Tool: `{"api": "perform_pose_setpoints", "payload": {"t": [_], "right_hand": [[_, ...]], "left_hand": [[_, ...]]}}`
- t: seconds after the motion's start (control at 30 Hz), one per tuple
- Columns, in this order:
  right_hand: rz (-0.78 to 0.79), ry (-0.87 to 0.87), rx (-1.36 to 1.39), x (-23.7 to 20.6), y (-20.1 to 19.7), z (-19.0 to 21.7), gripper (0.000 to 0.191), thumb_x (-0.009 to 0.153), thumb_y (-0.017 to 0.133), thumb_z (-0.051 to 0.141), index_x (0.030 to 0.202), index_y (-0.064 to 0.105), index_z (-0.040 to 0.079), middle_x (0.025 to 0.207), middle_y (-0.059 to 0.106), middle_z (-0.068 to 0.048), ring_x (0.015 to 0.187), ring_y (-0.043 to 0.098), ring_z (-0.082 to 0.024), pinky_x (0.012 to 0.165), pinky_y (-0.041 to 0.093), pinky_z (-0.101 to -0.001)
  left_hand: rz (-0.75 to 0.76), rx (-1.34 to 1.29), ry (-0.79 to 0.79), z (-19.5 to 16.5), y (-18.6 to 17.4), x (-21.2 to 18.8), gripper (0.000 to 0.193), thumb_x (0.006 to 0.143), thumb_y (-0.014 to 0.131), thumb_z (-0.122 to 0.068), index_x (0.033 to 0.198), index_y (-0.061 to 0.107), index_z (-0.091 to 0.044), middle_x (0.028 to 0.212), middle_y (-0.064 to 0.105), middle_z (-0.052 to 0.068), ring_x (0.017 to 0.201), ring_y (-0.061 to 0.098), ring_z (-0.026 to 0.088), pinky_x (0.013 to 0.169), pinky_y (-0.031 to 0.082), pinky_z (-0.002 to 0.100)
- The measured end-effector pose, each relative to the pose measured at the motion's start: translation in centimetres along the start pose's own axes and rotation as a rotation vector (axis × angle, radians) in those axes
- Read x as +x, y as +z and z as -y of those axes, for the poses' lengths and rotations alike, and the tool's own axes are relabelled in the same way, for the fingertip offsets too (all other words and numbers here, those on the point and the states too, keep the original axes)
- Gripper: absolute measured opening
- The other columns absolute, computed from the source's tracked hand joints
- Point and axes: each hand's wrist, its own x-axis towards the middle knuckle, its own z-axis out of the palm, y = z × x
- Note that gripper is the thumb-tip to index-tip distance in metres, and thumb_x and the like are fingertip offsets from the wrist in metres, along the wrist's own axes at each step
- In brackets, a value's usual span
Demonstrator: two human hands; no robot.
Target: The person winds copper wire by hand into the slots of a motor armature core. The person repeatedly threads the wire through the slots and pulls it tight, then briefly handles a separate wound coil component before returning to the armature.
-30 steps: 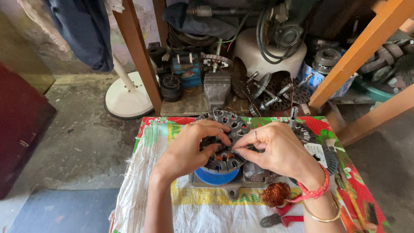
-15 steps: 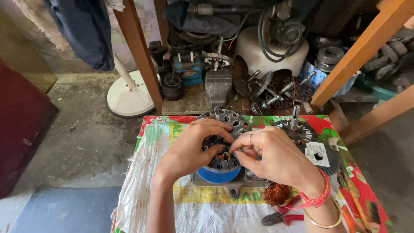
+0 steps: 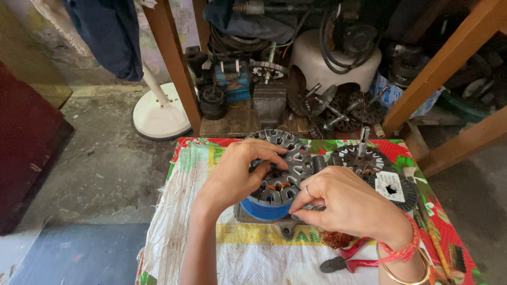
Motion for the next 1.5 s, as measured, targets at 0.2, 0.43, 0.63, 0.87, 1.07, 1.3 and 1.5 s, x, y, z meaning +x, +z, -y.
{"api": "perform_pose_setpoints", "payload": {"t": [0.2, 0.43, 0.63, 0.87, 1.07, 1.3, 1.5], "right_hand": [[-0.003, 0.090, -0.119, 0.0, -0.4, -0.6, 0.020, 0.067, 0.082, 0.026, 0.083, 0.084, 0.015, 0.064, 0.070, -0.010, 0.056, 0.068, -0.026, 0.055, 0.050, -0.0380], [-0.175, 0.223, -0.088, -0.8, -2.1, -1.6, 0.020, 0.069, 0.084, 0.026, 0.086, 0.084, 0.015, 0.049, 0.059, -0.010, 0.042, 0.053, -0.021, 0.048, 0.042, -0.0367], [-0.400, 0.116, 0.163, -1.1, -1.6, -2.1, 0.013, 0.074, 0.080, 0.008, 0.087, 0.082, 0.005, 0.051, 0.045, 0.001, 0.047, 0.036, -0.005, 0.042, 0.030, -0.0274], [-0.605, -0.025, 0.299, -1.1, -0.7, -2.7, 0.012, 0.084, 0.077, 0.004, 0.096, 0.080, 0.004, 0.065, 0.059, 0.008, 0.056, 0.042, 0.001, 0.047, 0.033, -0.0198], [-0.776, 0.022, 0.161, -0.2, -0.7, -3.1, 0.012, 0.086, 0.076, 0.005, 0.097, 0.080, 0.007, 0.066, 0.063, 0.004, 0.054, 0.041, -0.003, 0.049, 0.029, -0.0227], [-0.821, -0.075, 0.030, 0.1, -0.7, -2.9, 0.008, 0.086, 0.076, 0.007, 0.094, 0.077, 0.007, 0.075, 0.070, 0.001, 0.062, 0.053, -0.008, 0.058, 0.040, -0.0255], [-0.843, -0.159, -0.040, 0.0, -0.9, -1.8, 0.012, 0.089, 0.074, 0.006, 0.101, 0.074, 0.008, 0.100, 0.076, -0.004, 0.094, 0.073, -0.015, 0.087, 0.052, -0.0289]], "left_hand": [[0.008, -0.026, 0.029, 0.0, 0.0, 0.2, 0.028, 0.075, 0.066, 0.006, 0.094, 0.081, -0.010, 0.115, 0.078, 0.008, 0.113, 0.070, 0.029, 0.101, 0.052, 0.038], [0.020, -0.012, 0.013, -0.1, -0.1, 0.2, 0.028, 0.075, 0.068, 0.004, 0.094, 0.081, -0.011, 0.116, 0.077, 0.008, 0.113, 0.070, 0.029, 0.101, 0.051, 0.038], [0.029, 0.002, -0.014, -0.5, -0.4, -0.1, 0.028, 0.075, 0.068, 0.003, 0.096, 0.081, -0.011, 0.118, 0.077, 0.008, 0.118, 0.067, 0.028, 0.104, 0.049, 0.039], [0.090, -0.013, 0.083, -1.0, -0.5, -0.5, 0.030, 0.079, 0.072, -0.004, 0.108, 0.078, -0.011, 0.129, 0.071, 0.010, 0.132, 0.056, 0.031, 0.112, 0.041, 0.044], [0.145, -0.120, 0.061, -0.4, -0.8, -0.3, 0.015, 0.081, 0.080, -0.016, 0.096, 0.080, -0.012, 0.132, 0.072, 0.007, 0.139, 0.051, 0.030, 0.113, 0.041, 0.043], [0.113, -0.014, 0.060, 0.1, 0.2, -0.2, 0.013, 0.078, 0.081, -0.016, 0.090, 0.079, -0.012, 0.129, 0.073, 0.005, 0.136, 0.052, 0.030, 0.114, 0.038, 0.044], [0.093, -0.009, 0.061, 0.1, 0.4, -0.2, 0.013, 0.077, 0.080, -0.017, 0.088, 0.078, -0.011, 0.127, 0.073, 0.005, 0.134, 0.054, 0.028, 0.114, 0.035, 0.043]]}}
